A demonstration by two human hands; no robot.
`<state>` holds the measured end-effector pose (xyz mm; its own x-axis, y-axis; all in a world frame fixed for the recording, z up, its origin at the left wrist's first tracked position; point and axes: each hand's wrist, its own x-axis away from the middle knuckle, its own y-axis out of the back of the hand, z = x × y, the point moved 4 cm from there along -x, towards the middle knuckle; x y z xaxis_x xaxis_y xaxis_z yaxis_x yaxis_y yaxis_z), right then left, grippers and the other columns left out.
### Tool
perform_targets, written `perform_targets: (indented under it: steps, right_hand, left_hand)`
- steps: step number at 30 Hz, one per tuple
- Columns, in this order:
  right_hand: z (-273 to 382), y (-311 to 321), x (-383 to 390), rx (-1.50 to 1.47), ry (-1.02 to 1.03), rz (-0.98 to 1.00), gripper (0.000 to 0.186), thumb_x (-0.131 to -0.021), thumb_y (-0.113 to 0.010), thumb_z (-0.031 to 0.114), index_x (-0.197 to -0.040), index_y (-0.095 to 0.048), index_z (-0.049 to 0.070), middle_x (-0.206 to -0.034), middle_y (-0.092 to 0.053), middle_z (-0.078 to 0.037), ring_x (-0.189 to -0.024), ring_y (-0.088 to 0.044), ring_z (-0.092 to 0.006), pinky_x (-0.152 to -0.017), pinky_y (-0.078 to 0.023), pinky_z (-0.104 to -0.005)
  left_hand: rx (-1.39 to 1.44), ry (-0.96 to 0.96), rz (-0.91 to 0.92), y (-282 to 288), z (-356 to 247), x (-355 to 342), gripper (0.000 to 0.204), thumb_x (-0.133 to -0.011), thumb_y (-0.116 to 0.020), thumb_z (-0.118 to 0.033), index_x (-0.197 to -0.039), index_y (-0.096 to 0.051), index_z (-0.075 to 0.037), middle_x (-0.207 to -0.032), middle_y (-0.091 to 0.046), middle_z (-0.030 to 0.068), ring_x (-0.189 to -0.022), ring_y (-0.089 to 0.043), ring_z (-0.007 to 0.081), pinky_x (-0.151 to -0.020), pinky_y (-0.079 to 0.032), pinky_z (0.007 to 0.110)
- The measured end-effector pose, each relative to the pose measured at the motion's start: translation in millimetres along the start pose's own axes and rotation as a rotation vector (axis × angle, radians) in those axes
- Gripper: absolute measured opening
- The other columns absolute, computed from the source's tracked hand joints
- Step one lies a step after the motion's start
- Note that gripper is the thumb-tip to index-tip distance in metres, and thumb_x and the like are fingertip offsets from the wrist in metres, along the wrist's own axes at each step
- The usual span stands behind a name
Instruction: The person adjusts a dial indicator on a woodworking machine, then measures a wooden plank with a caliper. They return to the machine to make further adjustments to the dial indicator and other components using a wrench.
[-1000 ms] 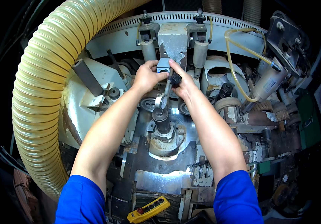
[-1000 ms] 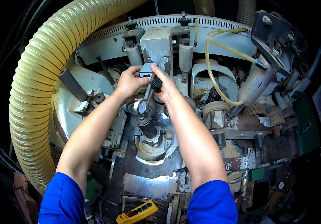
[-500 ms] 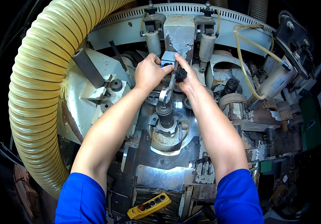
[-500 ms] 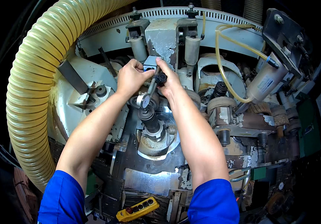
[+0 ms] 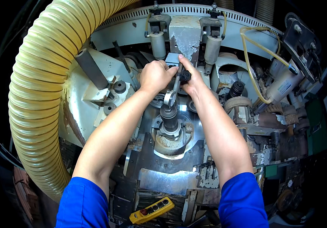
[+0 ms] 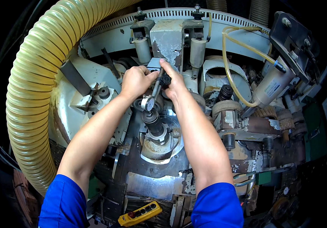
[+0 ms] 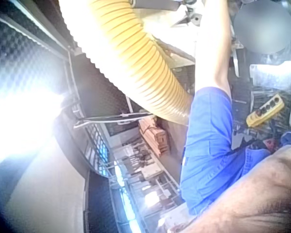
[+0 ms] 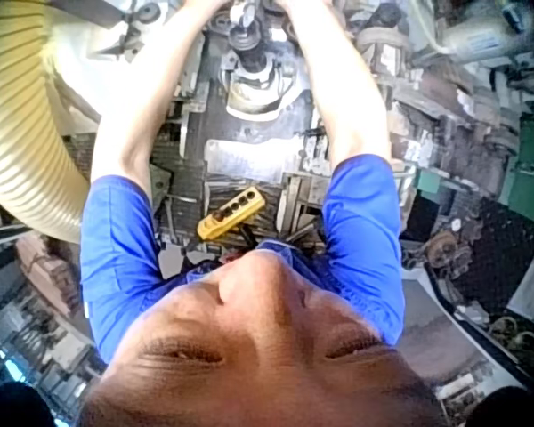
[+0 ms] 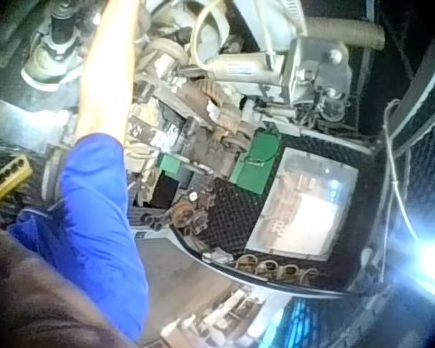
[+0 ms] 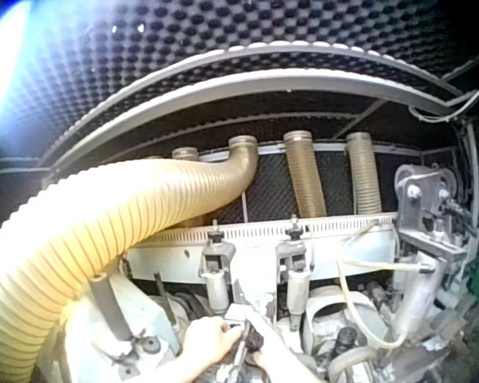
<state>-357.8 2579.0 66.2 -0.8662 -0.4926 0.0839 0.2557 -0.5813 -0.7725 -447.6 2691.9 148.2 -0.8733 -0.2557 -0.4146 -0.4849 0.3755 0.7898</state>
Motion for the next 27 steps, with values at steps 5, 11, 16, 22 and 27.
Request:
perform_targets:
  steps: [5, 11, 16, 22, 27]
  right_hand:
    - [-1, -2, 0, -0.016, -0.005, -0.01, 0.034, -0.086, -0.087, 0.038, -0.094, -0.069, 0.01, -0.081, -0.067, -0.004, -0.072, -0.065, -0.0183, -0.07, -0.054, -0.035]
    - [1, -3, 4, -0.001, 0.009, -0.001, 0.041, -0.086, -0.086, 0.04, -0.103, -0.069, 0.006, -0.09, -0.071, -0.009, -0.076, -0.069, -0.0225, -0.071, -0.057, -0.0361]
    - [1, -1, 3, 0.042, -0.006, 0.046, 0.048, -0.087, -0.085, 0.041, -0.107, -0.068, 0.001, -0.093, -0.071, -0.013, -0.077, -0.072, -0.0269, -0.071, -0.062, -0.0407]
    - [5, -3, 8, 0.073, -0.013, 0.032, 0.051, -0.089, -0.082, 0.045, -0.108, -0.067, 0.0, -0.093, -0.071, -0.015, -0.079, -0.073, -0.0276, -0.074, -0.063, -0.0424]
    - [5, 0, 5, 0.119, -0.021, 0.003, 0.052, -0.087, -0.083, 0.047, -0.108, -0.068, 0.003, -0.094, -0.071, -0.013, -0.082, -0.072, -0.0259, -0.078, -0.06, -0.042]
  left_hand:
    - [-0.025, 0.008, 0.019, 2, -4, 2, 0.043, -0.086, -0.074, -0.044, -0.081, -0.078, -0.001, -0.08, -0.074, 0.0232, -0.08, -0.074, 0.0408, -0.077, -0.059, 0.05]
    - [0.003, 0.065, 0.067, 1, -6, 1, 0.044, -0.088, -0.073, -0.044, -0.082, -0.078, -0.001, -0.084, -0.073, 0.0259, -0.085, -0.073, 0.0421, -0.08, -0.058, 0.05]
    - [0.503, 0.265, 0.147, -32, 25, -8, 0.042, -0.099, -0.064, -0.037, -0.089, -0.075, 0.002, -0.086, -0.074, 0.0195, -0.078, -0.073, 0.0309, -0.072, -0.059, 0.041]
    - [0.943, 0.499, 0.342, -31, 18, 4, 0.036, -0.107, -0.057, -0.033, -0.103, -0.067, 0.001, -0.093, -0.071, 0.012, -0.074, -0.07, 0.0199, -0.069, -0.06, 0.033]
    - [0.903, 0.476, 0.314, -30, 17, 7, 0.039, -0.106, -0.059, -0.036, -0.101, -0.067, 0.001, -0.092, -0.071, 0.0116, -0.076, -0.07, 0.0196, -0.069, -0.06, 0.032]
